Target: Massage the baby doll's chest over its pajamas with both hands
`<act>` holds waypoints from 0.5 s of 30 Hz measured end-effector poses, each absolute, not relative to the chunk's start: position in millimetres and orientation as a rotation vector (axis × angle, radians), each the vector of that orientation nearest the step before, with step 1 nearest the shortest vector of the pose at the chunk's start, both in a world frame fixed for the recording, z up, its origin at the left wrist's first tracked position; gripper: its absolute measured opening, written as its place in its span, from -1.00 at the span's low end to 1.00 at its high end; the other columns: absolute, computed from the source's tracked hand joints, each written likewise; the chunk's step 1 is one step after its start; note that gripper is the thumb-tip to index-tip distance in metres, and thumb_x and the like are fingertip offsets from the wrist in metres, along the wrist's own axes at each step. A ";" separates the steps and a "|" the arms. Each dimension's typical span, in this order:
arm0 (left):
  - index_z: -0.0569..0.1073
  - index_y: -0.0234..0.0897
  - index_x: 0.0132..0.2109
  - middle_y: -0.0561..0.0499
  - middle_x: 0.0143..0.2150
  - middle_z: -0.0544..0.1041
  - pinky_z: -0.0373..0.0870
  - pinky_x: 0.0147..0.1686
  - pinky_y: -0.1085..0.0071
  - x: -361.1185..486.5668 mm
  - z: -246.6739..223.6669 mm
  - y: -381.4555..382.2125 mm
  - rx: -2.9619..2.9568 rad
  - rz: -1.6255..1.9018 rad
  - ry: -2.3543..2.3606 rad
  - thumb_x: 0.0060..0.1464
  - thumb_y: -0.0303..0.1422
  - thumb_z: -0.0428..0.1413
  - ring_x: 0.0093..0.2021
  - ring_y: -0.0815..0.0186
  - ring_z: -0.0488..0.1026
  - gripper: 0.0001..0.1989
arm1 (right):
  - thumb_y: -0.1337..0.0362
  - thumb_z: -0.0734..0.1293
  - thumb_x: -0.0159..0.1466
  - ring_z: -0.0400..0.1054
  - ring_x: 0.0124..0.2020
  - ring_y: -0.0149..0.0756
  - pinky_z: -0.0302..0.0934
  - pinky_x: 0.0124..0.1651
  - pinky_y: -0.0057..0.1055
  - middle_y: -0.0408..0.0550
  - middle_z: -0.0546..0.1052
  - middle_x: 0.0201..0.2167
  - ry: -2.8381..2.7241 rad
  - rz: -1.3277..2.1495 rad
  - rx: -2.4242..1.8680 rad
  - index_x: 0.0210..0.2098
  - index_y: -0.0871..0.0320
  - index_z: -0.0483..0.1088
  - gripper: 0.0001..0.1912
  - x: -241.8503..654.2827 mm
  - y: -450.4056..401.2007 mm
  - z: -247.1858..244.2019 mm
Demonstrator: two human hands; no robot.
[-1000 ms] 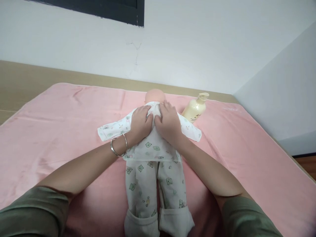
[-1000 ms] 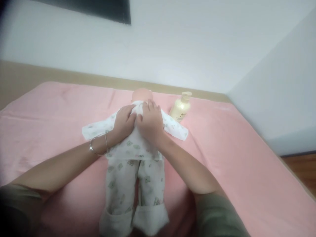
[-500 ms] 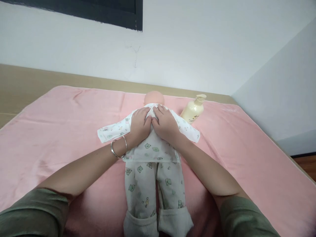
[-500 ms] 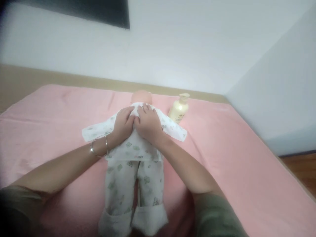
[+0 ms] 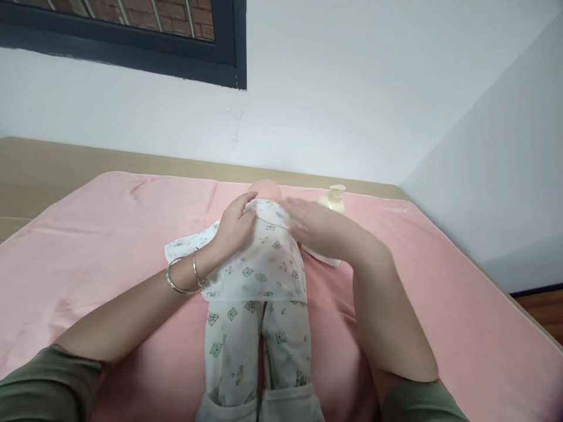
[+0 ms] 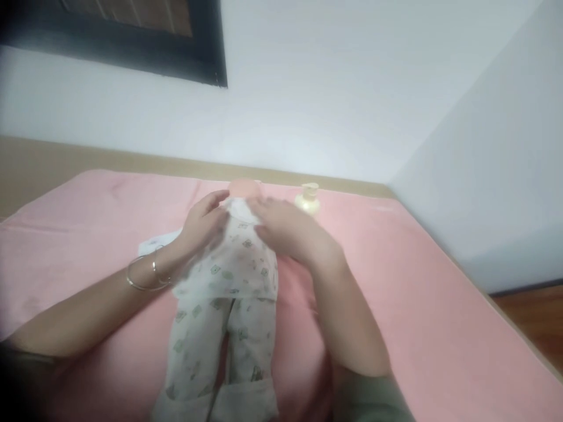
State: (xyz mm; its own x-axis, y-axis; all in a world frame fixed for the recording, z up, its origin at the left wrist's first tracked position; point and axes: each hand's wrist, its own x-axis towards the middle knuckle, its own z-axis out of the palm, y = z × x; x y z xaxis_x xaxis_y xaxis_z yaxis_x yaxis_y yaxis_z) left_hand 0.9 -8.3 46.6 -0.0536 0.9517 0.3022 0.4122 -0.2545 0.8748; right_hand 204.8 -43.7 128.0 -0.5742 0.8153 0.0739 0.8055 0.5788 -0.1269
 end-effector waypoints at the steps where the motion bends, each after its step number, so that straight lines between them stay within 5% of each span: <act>1: 0.43 -0.31 0.17 -0.16 0.26 0.47 0.32 0.31 0.07 8.3 55.7 -13.0 1.606 1.300 1.355 0.11 -0.38 -0.03 0.28 0.10 0.39 -0.52 | 0.34 0.12 0.36 0.19 0.36 0.07 0.21 0.32 0.11 0.01 0.25 0.39 -2.563 0.069 -1.424 0.40 0.08 0.13 -0.39 217.4 -43.3 135.8; 7: 0.32 -0.36 0.26 -0.28 0.21 0.49 0.46 0.18 0.05 61.6 107.8 -0.3 1.147 1.034 0.743 0.30 -0.20 -0.31 0.23 0.10 0.46 -0.43 | 0.25 0.12 0.37 -0.25 0.49 0.23 -0.06 0.35 0.43 0.03 -0.03 0.50 -2.282 -0.162 -1.567 0.44 0.06 -0.02 -0.34 287.8 -27.8 146.3; 11: 0.21 -0.40 0.34 -0.36 0.23 0.42 0.47 0.12 0.06 93.4 129.9 30.6 1.118 0.956 0.841 0.30 -0.06 -0.47 0.29 0.06 0.38 -0.27 | 0.22 0.09 0.39 -0.33 0.51 0.15 -0.16 0.40 0.38 0.07 -0.16 0.52 -2.142 -0.236 -1.471 0.47 0.12 -0.13 -0.31 288.4 -1.4 135.1; 15: 0.08 -0.54 0.38 -0.40 0.19 0.42 0.50 0.06 0.25 119.6 141.7 36.0 0.726 0.975 0.688 0.32 -0.07 -0.35 0.20 0.11 0.46 -0.28 | 0.25 0.09 0.39 -0.31 0.52 0.07 -0.29 0.47 0.24 0.20 -0.08 0.50 -2.047 -0.241 -1.517 0.42 0.30 -0.03 -0.35 264.4 21.4 123.3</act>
